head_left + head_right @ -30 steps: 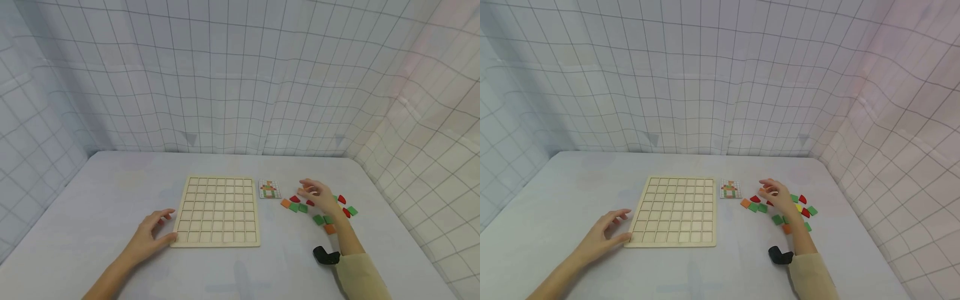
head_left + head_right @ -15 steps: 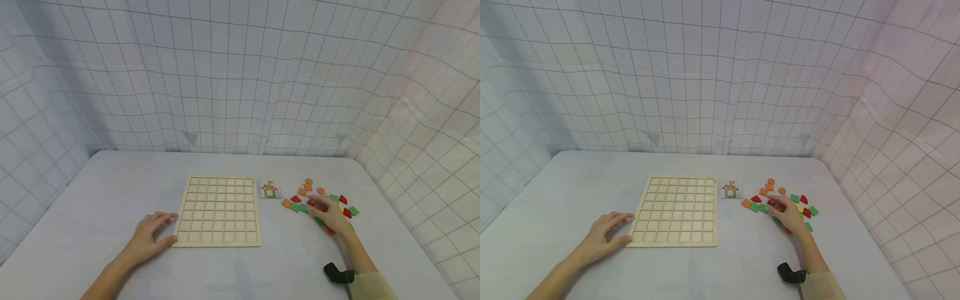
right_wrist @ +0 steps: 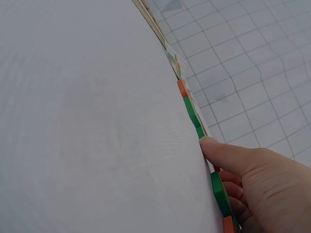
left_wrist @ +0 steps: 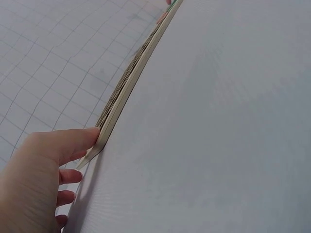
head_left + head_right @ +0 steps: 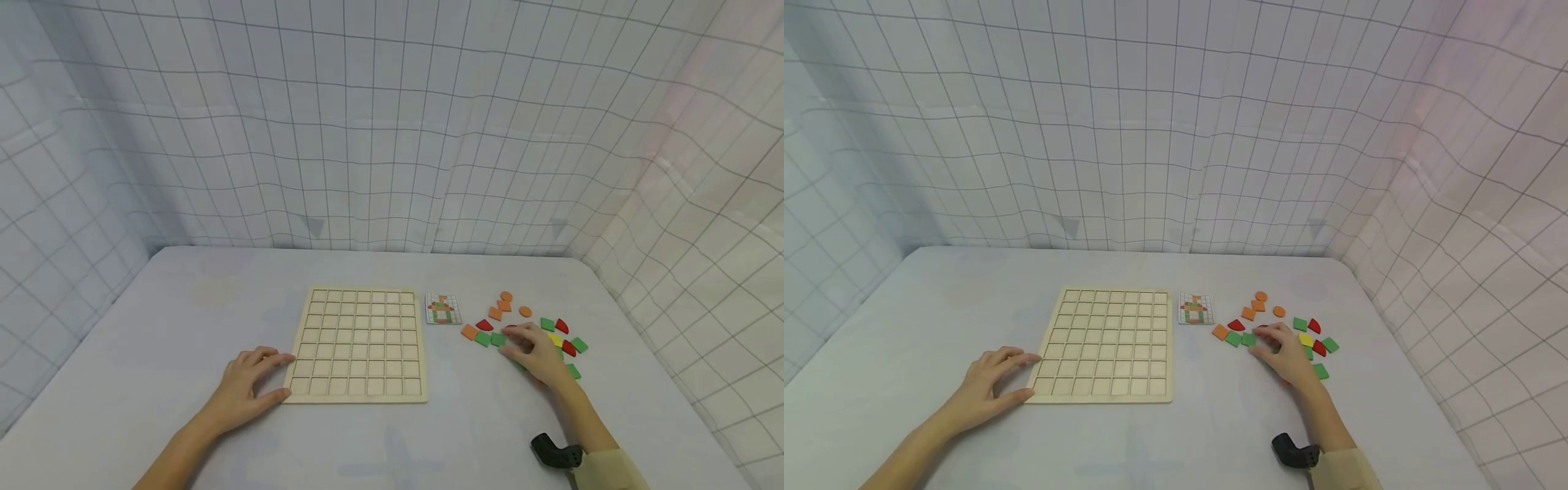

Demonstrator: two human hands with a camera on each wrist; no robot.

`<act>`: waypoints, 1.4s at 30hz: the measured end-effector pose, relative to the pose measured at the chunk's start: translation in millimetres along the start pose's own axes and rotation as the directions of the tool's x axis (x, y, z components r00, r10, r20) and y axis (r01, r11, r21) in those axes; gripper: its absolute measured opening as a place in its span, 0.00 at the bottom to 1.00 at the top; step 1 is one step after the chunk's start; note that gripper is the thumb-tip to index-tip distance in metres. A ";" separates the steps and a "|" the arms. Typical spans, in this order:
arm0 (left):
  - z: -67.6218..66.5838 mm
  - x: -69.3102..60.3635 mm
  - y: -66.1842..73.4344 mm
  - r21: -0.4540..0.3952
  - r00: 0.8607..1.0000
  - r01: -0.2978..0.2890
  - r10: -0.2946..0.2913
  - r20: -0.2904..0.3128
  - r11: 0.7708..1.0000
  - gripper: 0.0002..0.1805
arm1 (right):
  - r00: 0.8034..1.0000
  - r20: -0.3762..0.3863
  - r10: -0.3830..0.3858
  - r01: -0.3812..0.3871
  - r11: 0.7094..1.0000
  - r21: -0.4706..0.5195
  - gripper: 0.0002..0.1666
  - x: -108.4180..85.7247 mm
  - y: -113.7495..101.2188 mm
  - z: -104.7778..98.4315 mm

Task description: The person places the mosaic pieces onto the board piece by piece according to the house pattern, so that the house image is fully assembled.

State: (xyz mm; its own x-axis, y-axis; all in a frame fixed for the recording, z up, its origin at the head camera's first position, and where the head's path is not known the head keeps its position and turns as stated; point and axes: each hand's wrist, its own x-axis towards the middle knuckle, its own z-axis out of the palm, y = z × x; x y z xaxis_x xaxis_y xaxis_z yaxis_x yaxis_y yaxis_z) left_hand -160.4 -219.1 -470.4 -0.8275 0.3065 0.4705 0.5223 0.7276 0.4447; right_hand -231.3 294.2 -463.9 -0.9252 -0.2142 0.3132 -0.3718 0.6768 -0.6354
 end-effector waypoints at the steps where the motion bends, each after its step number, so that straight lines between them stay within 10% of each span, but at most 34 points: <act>1: 0.1 -0.3 -0.2 0.001 1.000 0.001 -0.001 0.003 1.000 0.26 | 1.000 0.002 0.003 -0.003 1.000 -0.005 0.18 -0.2 -0.4 0.2; 25: 1.8 -2.1 0.1 0.011 1.000 0.008 -0.008 0.001 1.000 0.25 | 0.999 -0.011 -0.052 0.053 0.998 0.042 0.17 6.2 -10.3 -0.5; 32: 0.9 -1.0 0.5 0.015 1.000 0.008 -0.008 -0.001 1.000 0.25 | 1.000 0.010 -0.009 0.009 0.997 0.076 0.18 25.8 -51.1 7.4; 42: 0.4 -0.5 1.1 0.015 1.000 0.005 -0.005 -0.004 1.000 0.25 | 0.989 0.010 -0.150 0.145 0.968 0.206 0.16 43.6 -132.4 38.8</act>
State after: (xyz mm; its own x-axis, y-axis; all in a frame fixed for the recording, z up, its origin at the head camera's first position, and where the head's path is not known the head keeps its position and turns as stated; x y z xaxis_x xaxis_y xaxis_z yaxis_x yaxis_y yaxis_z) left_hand -159.5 -218.1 -470.4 -0.8292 0.3001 0.4716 0.5149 0.7386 0.4352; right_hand -225.4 167.9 -393.5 -0.8595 -0.3203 0.3984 -0.5098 0.4786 -0.7149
